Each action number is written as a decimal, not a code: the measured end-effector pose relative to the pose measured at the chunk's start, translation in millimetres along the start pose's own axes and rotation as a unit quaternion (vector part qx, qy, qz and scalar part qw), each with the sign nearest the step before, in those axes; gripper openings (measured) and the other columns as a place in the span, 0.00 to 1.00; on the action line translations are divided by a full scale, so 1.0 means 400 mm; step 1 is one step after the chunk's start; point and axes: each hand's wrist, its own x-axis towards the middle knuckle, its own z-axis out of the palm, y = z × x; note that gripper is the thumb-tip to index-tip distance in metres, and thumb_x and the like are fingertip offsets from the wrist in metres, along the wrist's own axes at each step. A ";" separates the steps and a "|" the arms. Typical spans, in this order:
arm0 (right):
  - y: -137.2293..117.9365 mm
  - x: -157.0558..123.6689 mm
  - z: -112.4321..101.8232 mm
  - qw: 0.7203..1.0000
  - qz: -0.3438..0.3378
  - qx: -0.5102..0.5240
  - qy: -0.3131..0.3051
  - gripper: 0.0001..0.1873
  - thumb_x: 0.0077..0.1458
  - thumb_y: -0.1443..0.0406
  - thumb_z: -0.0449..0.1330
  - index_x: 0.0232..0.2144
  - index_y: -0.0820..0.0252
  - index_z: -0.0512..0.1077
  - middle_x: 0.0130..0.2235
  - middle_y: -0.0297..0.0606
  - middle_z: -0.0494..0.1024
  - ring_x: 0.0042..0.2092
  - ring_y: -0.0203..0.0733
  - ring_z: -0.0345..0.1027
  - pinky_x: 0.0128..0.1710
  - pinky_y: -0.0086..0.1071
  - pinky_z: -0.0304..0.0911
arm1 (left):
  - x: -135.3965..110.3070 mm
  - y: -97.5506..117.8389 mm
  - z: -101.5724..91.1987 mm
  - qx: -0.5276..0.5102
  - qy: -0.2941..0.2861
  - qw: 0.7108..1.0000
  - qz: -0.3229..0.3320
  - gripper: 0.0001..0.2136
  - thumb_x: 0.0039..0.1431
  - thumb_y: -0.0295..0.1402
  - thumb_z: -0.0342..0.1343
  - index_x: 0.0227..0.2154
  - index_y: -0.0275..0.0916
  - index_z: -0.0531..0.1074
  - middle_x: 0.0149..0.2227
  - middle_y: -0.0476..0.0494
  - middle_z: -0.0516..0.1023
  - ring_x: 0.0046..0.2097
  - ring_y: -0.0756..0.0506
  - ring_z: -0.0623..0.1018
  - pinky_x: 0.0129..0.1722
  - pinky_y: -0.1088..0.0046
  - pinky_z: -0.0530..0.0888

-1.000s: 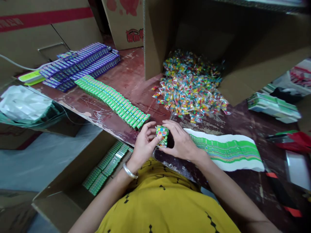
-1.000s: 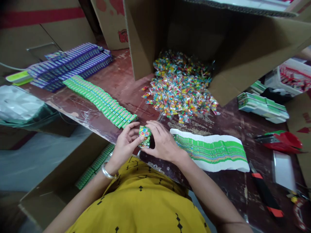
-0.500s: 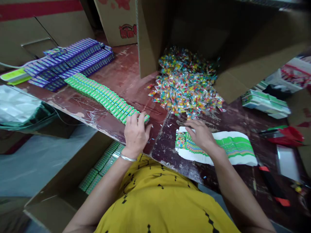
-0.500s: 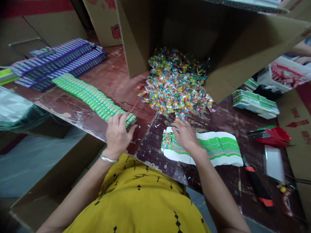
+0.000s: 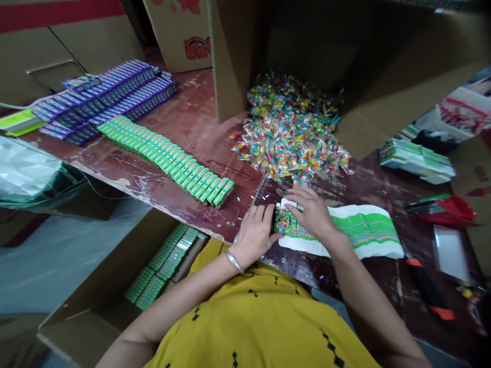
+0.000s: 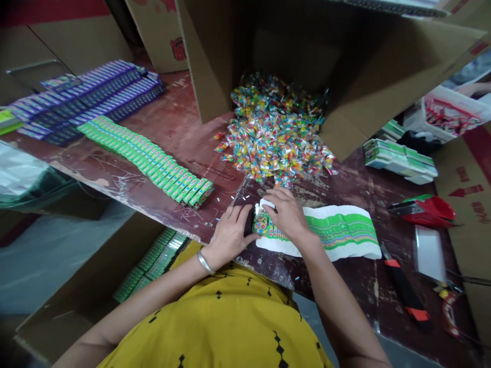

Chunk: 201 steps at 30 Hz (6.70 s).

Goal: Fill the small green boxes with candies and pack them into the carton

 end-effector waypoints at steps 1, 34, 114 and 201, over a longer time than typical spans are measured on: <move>-0.008 0.000 -0.004 1.000 -0.001 0.022 0.010 0.08 0.57 0.65 0.59 0.40 0.56 0.76 0.49 0.42 0.76 0.57 0.52 0.62 0.57 0.51 0.58 | -0.002 -0.001 -0.003 -0.019 0.003 1.000 -0.006 0.35 0.50 0.44 0.63 0.58 0.36 0.59 0.49 0.34 0.68 0.51 0.34 0.66 0.52 0.53 0.66; -0.203 -0.010 -0.101 0.943 0.055 0.288 -0.157 0.07 0.59 0.62 0.58 0.40 0.57 0.70 0.23 0.28 0.69 0.23 0.32 0.63 0.25 0.27 0.59 | -0.017 -0.060 -0.165 -0.660 -0.207 0.712 -0.119 0.25 0.49 0.32 0.66 0.51 0.38 0.72 0.47 0.40 0.77 0.48 0.42 0.76 0.49 0.68 0.69; -0.183 0.011 0.012 0.925 0.141 0.352 0.032 0.12 0.55 0.59 0.62 0.24 0.60 0.73 0.27 0.34 0.72 0.30 0.36 0.65 0.30 0.31 0.61 | -0.037 -0.027 -0.151 -0.483 0.002 0.869 -0.107 0.20 0.59 0.25 0.54 0.54 0.43 0.66 0.52 0.42 0.72 0.48 0.45 0.75 0.49 0.69 0.73; -0.196 0.043 0.018 0.886 0.141 0.443 -0.006 0.12 0.49 0.58 0.67 0.28 0.58 0.70 0.32 0.35 0.76 0.34 0.39 0.70 0.35 0.32 0.66 | -0.045 -0.009 -0.115 -0.527 0.063 0.829 -0.176 0.20 0.54 0.30 0.61 0.46 0.43 0.58 0.43 0.46 0.69 0.40 0.50 0.76 0.39 0.74 0.74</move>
